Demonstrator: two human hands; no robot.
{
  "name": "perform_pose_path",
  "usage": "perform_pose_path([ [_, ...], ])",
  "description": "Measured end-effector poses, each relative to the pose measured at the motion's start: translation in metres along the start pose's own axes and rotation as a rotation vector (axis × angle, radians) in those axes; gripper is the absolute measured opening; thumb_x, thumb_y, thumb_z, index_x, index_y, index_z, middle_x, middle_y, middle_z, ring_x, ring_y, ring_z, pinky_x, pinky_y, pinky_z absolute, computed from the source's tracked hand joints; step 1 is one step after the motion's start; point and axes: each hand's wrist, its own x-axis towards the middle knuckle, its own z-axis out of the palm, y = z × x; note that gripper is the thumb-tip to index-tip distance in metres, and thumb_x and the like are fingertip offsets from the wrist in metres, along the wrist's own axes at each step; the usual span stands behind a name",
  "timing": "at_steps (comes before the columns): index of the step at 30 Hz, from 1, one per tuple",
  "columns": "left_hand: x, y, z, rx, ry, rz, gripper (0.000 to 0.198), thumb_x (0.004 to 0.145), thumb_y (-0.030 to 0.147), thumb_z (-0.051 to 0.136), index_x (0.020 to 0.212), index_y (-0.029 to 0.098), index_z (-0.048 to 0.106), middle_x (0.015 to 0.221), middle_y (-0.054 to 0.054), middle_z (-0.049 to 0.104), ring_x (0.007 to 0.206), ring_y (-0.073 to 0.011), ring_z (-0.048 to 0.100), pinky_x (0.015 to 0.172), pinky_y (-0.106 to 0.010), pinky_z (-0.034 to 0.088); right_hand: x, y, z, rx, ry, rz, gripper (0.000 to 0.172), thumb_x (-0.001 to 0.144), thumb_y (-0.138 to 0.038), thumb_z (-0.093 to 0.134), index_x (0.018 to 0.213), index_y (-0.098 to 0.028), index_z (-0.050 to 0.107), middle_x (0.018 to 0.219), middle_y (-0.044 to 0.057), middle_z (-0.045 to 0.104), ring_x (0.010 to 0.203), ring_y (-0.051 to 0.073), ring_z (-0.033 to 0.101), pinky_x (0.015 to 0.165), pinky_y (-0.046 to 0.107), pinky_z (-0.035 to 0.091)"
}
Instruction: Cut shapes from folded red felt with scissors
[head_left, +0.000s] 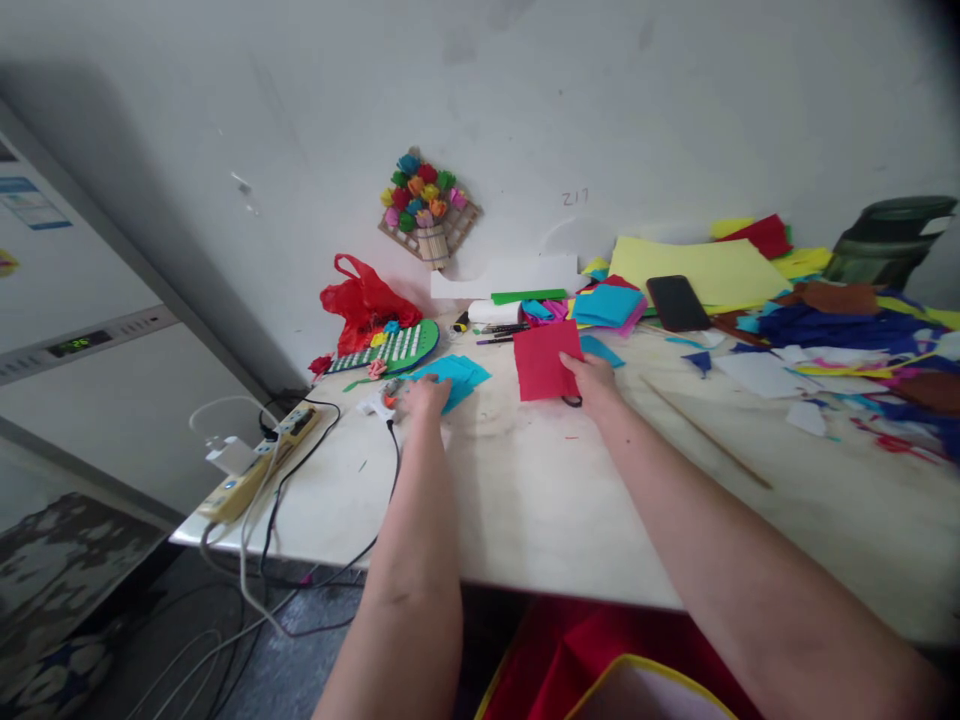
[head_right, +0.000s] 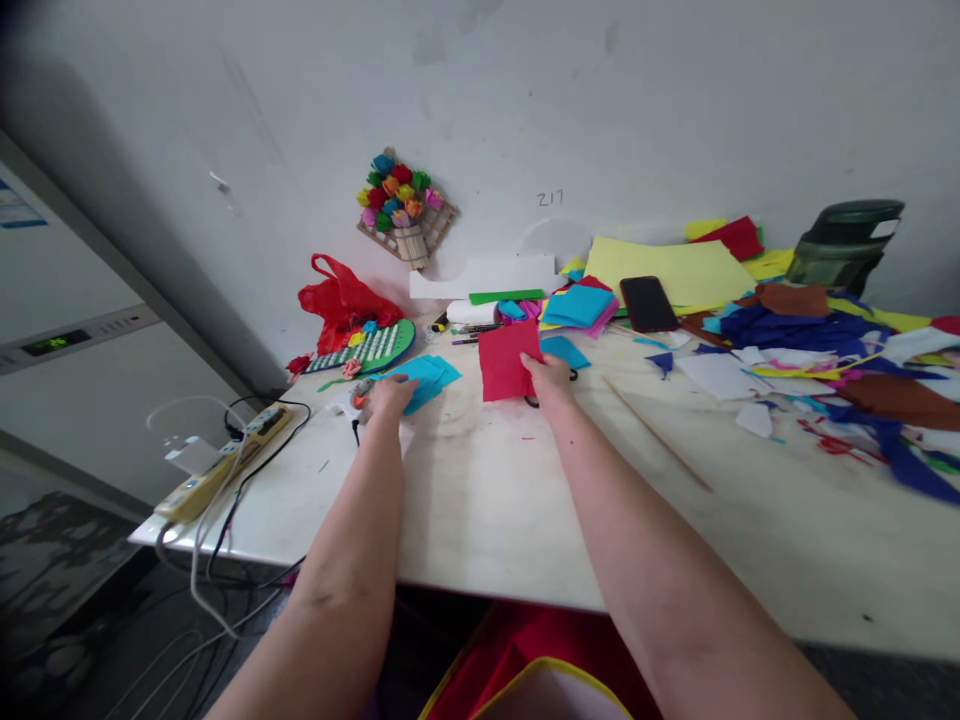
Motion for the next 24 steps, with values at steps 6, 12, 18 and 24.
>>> perform_pose_path([
  [6,-0.003,0.002,-0.007,0.111,-0.013,0.111,0.050,0.069,0.029,0.054,0.119,0.029,0.057,0.150,0.001,0.015,0.137,-0.0326,0.002,0.107,-0.048,0.015,0.000,0.000,0.000,-0.017,0.013,0.001,0.022,0.057,-0.025,0.070,0.076,-0.016,0.066,0.064,0.002,0.068,0.064,0.021,0.065,0.062,0.035,0.054],
  [12,-0.001,-0.002,-0.010,0.101,0.013,0.038,0.048,0.069,0.025,0.054,0.118,0.026,0.058,0.151,-0.001,0.012,0.136,-0.0354,0.000,0.106,-0.052,0.017,0.000,0.001,0.000,-0.038,0.023,-0.006,0.020,0.057,-0.026,0.070,0.075,-0.016,0.067,0.064,0.002,0.067,0.063,0.021,0.065,0.060,0.035,0.054],
  [18,0.002,-0.007,-0.009,0.170,-0.054,0.132,0.044,0.069,0.023,0.056,0.112,0.034,0.061,0.149,0.003,0.021,0.137,-0.0336,-0.002,0.106,-0.056,0.012,-0.003,-0.001,0.001,-0.019,0.028,0.012,0.019,0.056,-0.025,0.071,0.073,-0.017,0.067,0.062,0.001,0.068,0.060,0.020,0.064,0.055,0.032,0.054],
  [24,-0.004,-0.006,-0.016,0.245,-0.222,0.243,0.053,0.065,0.017,0.057,0.115,0.033,0.059,0.127,-0.006,0.054,0.126,-0.0291,0.037,0.105,-0.053,0.015,-0.010,-0.009,0.004,-0.023,0.038,0.038,0.016,0.058,-0.024,0.069,0.073,-0.018,0.066,0.062,0.002,0.068,0.059,0.021,0.065,0.053,0.033,0.054],
])
